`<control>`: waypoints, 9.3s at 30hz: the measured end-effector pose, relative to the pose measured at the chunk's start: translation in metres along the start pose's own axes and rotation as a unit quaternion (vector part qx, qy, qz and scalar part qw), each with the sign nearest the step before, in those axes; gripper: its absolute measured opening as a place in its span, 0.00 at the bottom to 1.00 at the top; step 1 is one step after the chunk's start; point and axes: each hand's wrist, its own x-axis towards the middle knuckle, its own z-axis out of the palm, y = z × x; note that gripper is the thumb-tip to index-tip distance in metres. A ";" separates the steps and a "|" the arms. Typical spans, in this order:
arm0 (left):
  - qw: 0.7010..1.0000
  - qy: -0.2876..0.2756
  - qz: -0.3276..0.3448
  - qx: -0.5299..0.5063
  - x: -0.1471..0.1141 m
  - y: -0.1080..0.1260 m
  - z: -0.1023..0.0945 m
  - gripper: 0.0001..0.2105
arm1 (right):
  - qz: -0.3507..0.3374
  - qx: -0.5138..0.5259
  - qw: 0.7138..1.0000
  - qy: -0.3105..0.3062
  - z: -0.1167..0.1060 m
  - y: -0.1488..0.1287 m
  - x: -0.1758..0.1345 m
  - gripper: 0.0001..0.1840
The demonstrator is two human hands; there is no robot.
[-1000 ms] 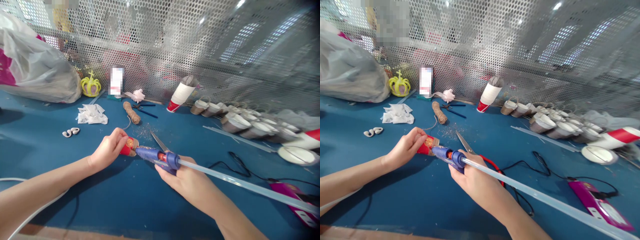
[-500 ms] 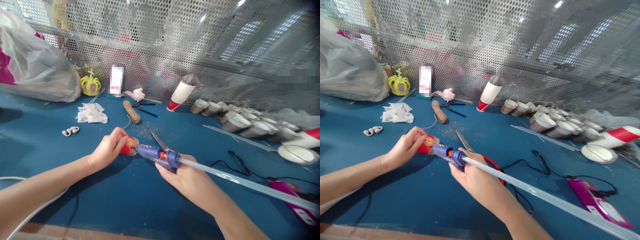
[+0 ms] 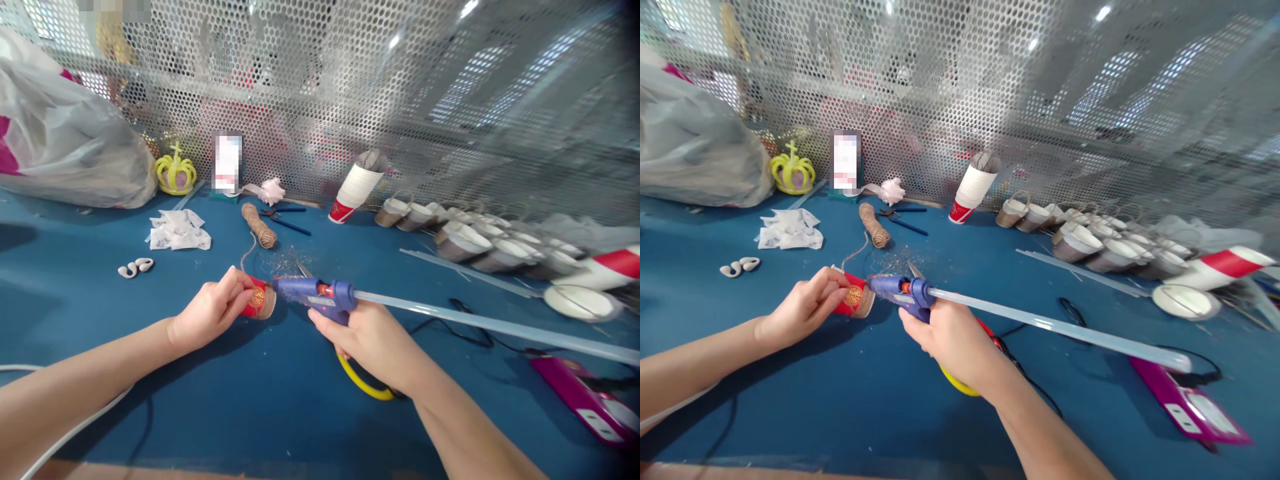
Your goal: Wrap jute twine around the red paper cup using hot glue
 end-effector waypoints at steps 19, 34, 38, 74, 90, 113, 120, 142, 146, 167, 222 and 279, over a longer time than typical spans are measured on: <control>1.000 0.008 0.004 0.007 0.000 0.002 -0.001 0.03 | 0.018 0.050 0.998 -0.028 -0.003 -0.004 0.004 0.18; 0.998 0.025 -0.045 -0.030 0.002 0.000 0.002 0.05 | 0.034 0.030 0.998 -0.032 -0.001 -0.003 -0.005 0.17; 0.995 0.036 -0.084 -0.045 0.005 0.003 0.001 0.05 | 0.009 -0.025 1.000 0.006 0.001 -0.001 -0.009 0.17; 0.991 -0.010 -0.113 -0.069 0.002 0.005 -0.004 0.05 | 0.106 0.064 0.974 0.189 -0.024 0.080 0.093 0.20; 0.998 -0.044 0.043 -0.026 -0.003 0.013 -0.009 0.08 | -0.042 0.447 0.889 -0.089 0.025 -0.032 0.075 0.08; 0.960 -0.022 -0.143 -0.241 0.001 0.019 -0.008 0.08 | -0.048 0.499 0.865 -0.018 0.026 -0.022 0.075 0.07; 0.967 -0.016 -0.115 -0.227 -0.001 0.019 -0.009 0.08 | -0.036 0.483 0.875 -0.019 0.028 -0.021 0.073 0.07; 0.991 0.042 0.060 -0.116 -0.009 0.022 -0.013 0.07 | -0.019 0.438 0.897 -0.061 0.029 -0.025 0.066 0.11; 0.991 0.044 0.085 -0.093 -0.009 0.021 -0.013 0.08 | -0.028 0.419 0.904 -0.073 0.029 -0.025 0.063 0.14; 0.922 0.140 -0.208 -0.294 0.006 0.014 -0.008 0.12 | -0.056 0.301 0.940 -0.148 0.025 -0.032 0.051 0.26; 0.881 0.023 -0.185 -0.434 0.005 0.015 -0.017 0.15 | -0.016 0.123 0.990 -0.069 0.001 -0.028 0.166 0.21; 0.987 -0.041 -0.126 -0.093 0.002 0.016 -0.007 0.09 | -0.019 0.261 0.965 -0.013 -0.020 0.007 0.000 0.14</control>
